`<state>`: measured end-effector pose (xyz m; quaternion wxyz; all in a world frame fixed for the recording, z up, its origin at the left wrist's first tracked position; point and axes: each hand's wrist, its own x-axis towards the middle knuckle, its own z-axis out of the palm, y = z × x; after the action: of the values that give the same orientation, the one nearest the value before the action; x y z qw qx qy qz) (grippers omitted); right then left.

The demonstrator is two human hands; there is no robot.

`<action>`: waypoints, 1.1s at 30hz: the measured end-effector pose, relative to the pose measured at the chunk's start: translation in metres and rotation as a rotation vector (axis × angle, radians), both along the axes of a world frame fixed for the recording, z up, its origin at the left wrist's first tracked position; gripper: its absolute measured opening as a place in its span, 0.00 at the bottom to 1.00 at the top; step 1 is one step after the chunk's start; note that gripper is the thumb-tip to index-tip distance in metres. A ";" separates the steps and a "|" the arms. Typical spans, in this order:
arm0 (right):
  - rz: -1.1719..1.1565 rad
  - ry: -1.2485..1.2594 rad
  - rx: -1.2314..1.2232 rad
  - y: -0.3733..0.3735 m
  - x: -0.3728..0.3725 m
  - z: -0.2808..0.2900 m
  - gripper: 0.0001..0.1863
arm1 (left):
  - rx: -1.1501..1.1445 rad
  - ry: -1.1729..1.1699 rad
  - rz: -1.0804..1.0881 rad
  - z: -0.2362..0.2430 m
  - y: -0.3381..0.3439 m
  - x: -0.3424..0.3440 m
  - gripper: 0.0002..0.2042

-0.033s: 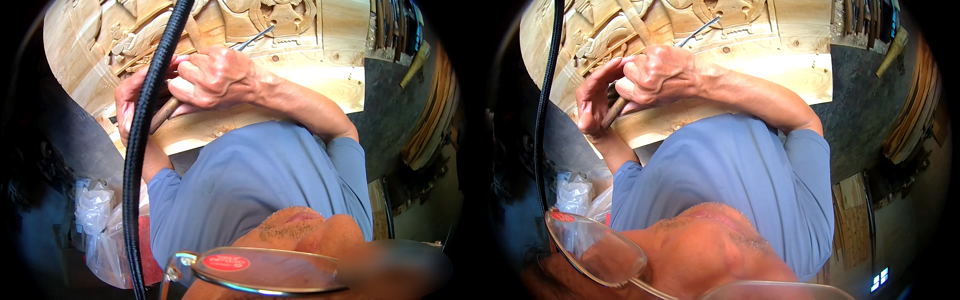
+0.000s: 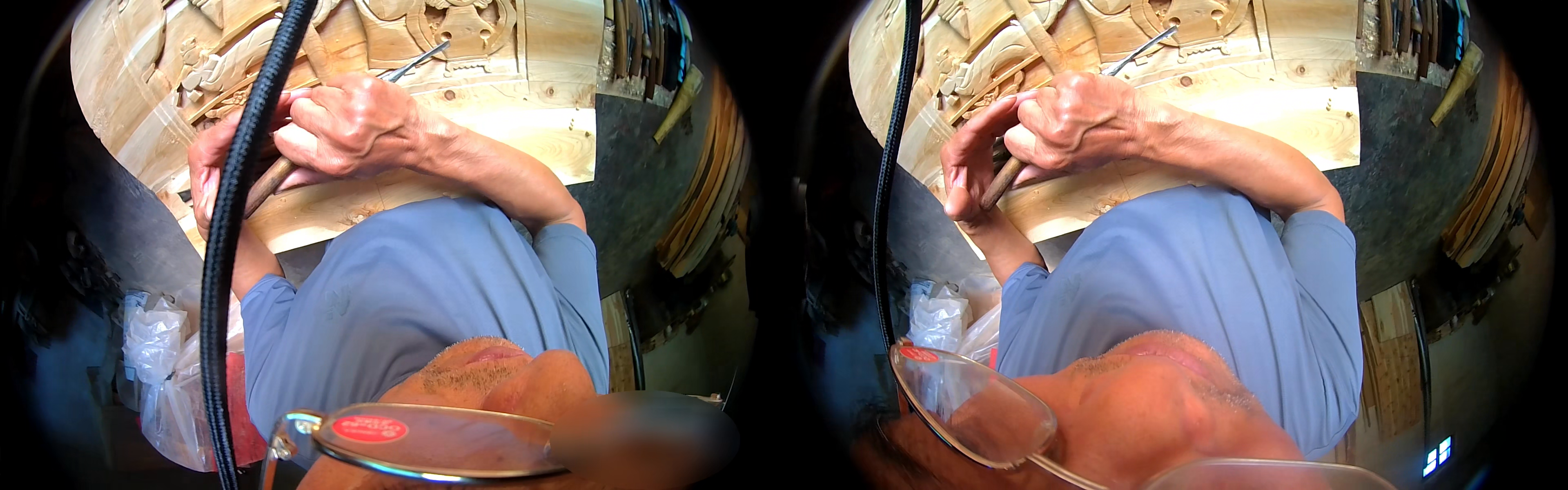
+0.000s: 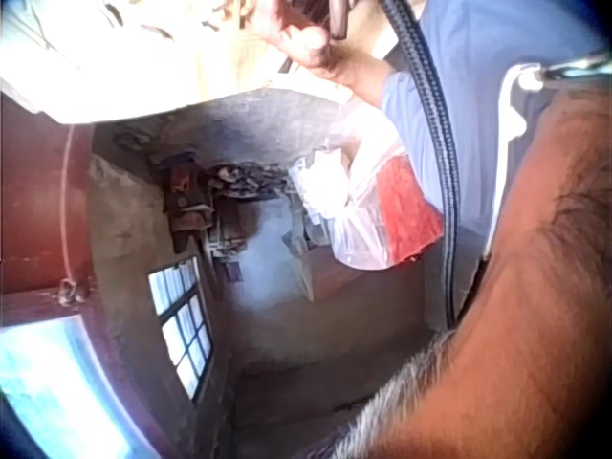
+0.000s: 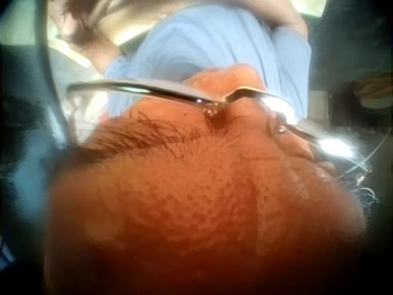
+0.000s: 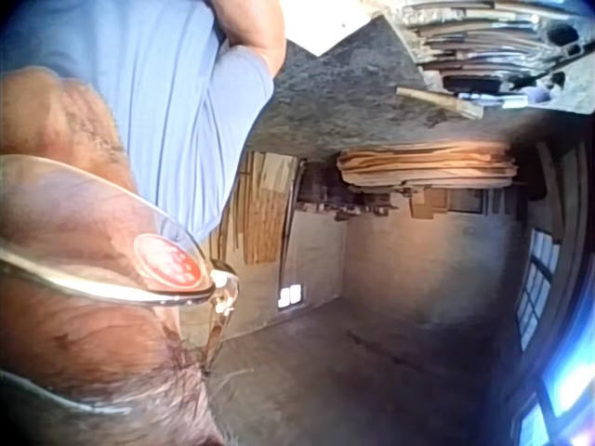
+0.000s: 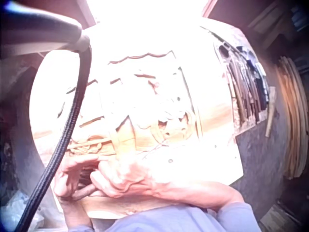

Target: The person carves a wooden panel by striking a chisel with a mallet and using a hand chisel for fine details.

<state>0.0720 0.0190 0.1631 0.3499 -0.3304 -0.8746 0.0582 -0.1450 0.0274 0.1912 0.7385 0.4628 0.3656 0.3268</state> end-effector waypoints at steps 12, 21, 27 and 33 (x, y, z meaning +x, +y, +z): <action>0.059 0.109 -0.076 0.008 0.009 0.004 0.25 | 0.051 0.019 0.126 0.008 -0.014 0.009 0.48; -0.010 0.256 -0.024 0.015 0.009 0.010 0.27 | 0.063 0.059 0.205 0.010 -0.020 0.015 0.45; -0.027 0.277 -0.032 0.014 0.007 0.015 0.27 | 0.038 0.105 0.254 0.007 -0.020 0.010 0.43; -0.020 0.306 0.004 0.012 0.003 0.015 0.27 | 0.111 -0.112 0.056 -0.014 -0.013 -0.010 0.57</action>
<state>0.0747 0.0315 0.1777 0.4802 -0.3257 -0.8080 0.1026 -0.1553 0.0147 0.1773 0.7215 0.4737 0.3177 0.3926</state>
